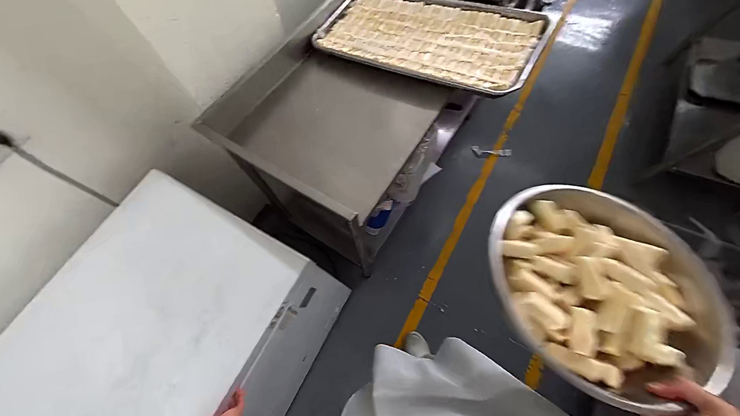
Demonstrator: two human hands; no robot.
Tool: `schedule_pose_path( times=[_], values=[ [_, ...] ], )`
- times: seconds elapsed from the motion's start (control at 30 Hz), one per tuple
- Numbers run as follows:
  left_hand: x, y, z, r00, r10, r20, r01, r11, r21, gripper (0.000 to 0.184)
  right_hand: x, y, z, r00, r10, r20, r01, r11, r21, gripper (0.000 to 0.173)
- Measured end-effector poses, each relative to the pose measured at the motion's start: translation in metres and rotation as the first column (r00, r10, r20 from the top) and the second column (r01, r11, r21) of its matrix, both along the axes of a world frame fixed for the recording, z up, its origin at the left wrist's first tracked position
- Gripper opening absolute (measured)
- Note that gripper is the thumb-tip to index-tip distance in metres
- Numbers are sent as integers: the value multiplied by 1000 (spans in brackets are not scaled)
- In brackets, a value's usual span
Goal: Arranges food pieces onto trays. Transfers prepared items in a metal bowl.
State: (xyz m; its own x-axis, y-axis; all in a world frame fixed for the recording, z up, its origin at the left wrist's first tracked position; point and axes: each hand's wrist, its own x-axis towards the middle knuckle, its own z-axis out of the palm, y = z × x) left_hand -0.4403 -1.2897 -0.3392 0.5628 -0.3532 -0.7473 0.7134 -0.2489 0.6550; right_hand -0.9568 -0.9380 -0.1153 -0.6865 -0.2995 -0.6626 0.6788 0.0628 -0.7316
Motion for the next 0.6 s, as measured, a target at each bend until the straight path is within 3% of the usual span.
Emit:
schedule_pose_path(
  times=[0.1,0.17,0.3,0.4,0.5,0.53,0.57,0.6],
  values=[
    [1,5,15,1000,17,5,-17,999,-40,80,11,-33,-2,996,85,-11,-84,994,75,21],
    [-1,3,55,997,61,36,-58,994,-92,76,22,-52,-3,988,156,-16,-155,986,63,26],
    [15,-1,190,999,34,19,-24,931,-364,70,68,-92,5,940,328,-96,-322,944,71,27],
    [47,-22,292,1000,8,30,9,844,-536,60,113,-124,5,843,513,-160,-517,856,20,29],
    [102,-65,370,969,-131,210,242,668,-703,44,169,-158,-1,771,602,-206,-617,787,-8,26],
    [131,-79,387,911,-174,374,398,613,-683,39,191,-167,-4,759,615,-215,-629,777,1,25],
    [167,-94,396,788,-159,595,566,568,-598,35,215,-176,-6,753,623,-215,-637,771,3,25],
    [209,-110,401,569,-53,821,714,527,-460,44,241,-183,-9,754,625,-203,-638,770,1,25]
  ],
)
